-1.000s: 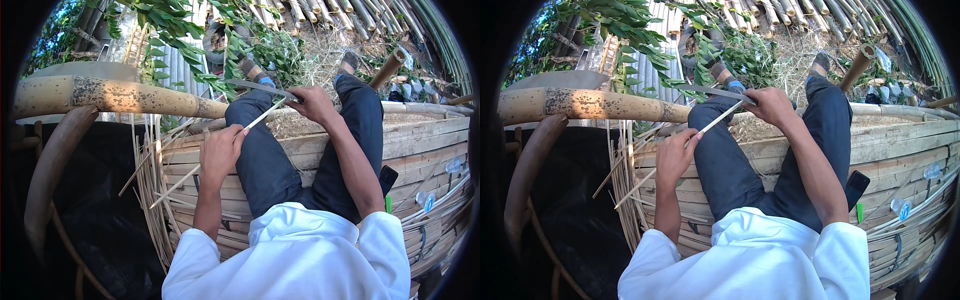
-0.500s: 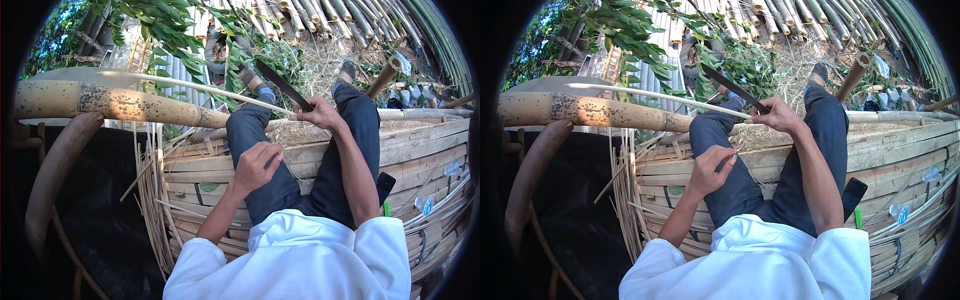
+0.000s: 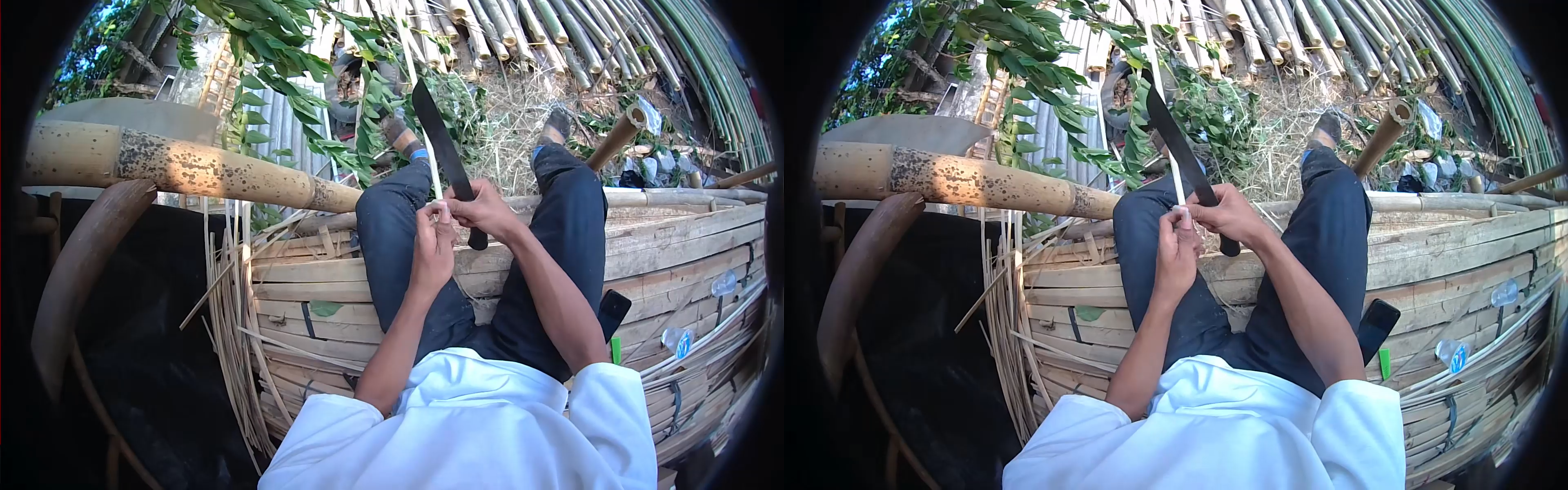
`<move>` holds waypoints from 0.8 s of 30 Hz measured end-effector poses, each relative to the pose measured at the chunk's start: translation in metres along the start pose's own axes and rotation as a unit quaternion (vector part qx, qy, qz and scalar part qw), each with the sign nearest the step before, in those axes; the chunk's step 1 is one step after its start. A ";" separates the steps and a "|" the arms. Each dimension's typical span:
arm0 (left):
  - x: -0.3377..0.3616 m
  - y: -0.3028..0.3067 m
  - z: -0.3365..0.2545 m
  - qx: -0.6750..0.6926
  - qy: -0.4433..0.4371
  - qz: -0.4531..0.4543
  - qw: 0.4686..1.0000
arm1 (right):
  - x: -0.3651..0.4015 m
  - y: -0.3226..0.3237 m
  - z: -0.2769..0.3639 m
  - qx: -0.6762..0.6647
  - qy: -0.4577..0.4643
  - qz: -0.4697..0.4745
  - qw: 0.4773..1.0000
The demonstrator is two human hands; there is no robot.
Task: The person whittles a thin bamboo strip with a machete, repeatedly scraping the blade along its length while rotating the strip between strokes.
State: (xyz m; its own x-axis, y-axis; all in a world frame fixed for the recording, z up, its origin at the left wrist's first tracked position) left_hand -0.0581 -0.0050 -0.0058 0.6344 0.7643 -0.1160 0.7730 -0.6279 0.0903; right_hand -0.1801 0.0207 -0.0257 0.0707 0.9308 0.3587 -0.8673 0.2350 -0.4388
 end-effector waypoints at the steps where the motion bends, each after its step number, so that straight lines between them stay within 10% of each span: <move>1: 0.001 0.004 0.000 -0.002 0.002 0.000 1.000 | 0.001 0.003 0.001 0.000 -0.026 -0.001 1.000; 3: 0.001 0.006 0.004 -0.039 0.056 0.121 0.990 | 0.003 0.007 0.008 0.043 -0.007 -0.032 0.999; 8: 0.008 0.015 0.008 -0.040 0.078 0.105 0.991 | 0.014 0.015 0.032 0.293 0.017 -0.157 0.943; 16: 0.012 0.021 0.010 -0.046 0.093 0.153 0.983 | 0.007 -0.001 0.013 0.092 -0.038 -0.076 0.992; 20: 0.010 0.020 0.001 0.172 0.221 0.121 0.952 | 0.004 -0.003 0.008 0.095 -0.055 -0.069 0.992; 24: 0.006 0.033 0.010 -0.022 0.141 0.060 0.988 | 0.012 0.008 0.025 0.426 0.043 -0.190 0.883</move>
State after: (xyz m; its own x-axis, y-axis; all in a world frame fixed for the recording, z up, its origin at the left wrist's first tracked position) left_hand -0.0287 -0.0224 -0.0139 0.6928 0.6987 0.1783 0.6873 -0.7147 0.1298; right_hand -0.1989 0.0266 -0.0044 0.4416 0.8568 0.2662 -0.8264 0.2728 0.4926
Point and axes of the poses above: each hand's wrist, its own x-axis away from the middle knuckle, its own y-axis out of the back of the hand, z = x × y, the point moved 4 cm from there along -x, towards the middle knuckle, and after that the axes turned 12 degrees about -y, right-handed, at the moved point
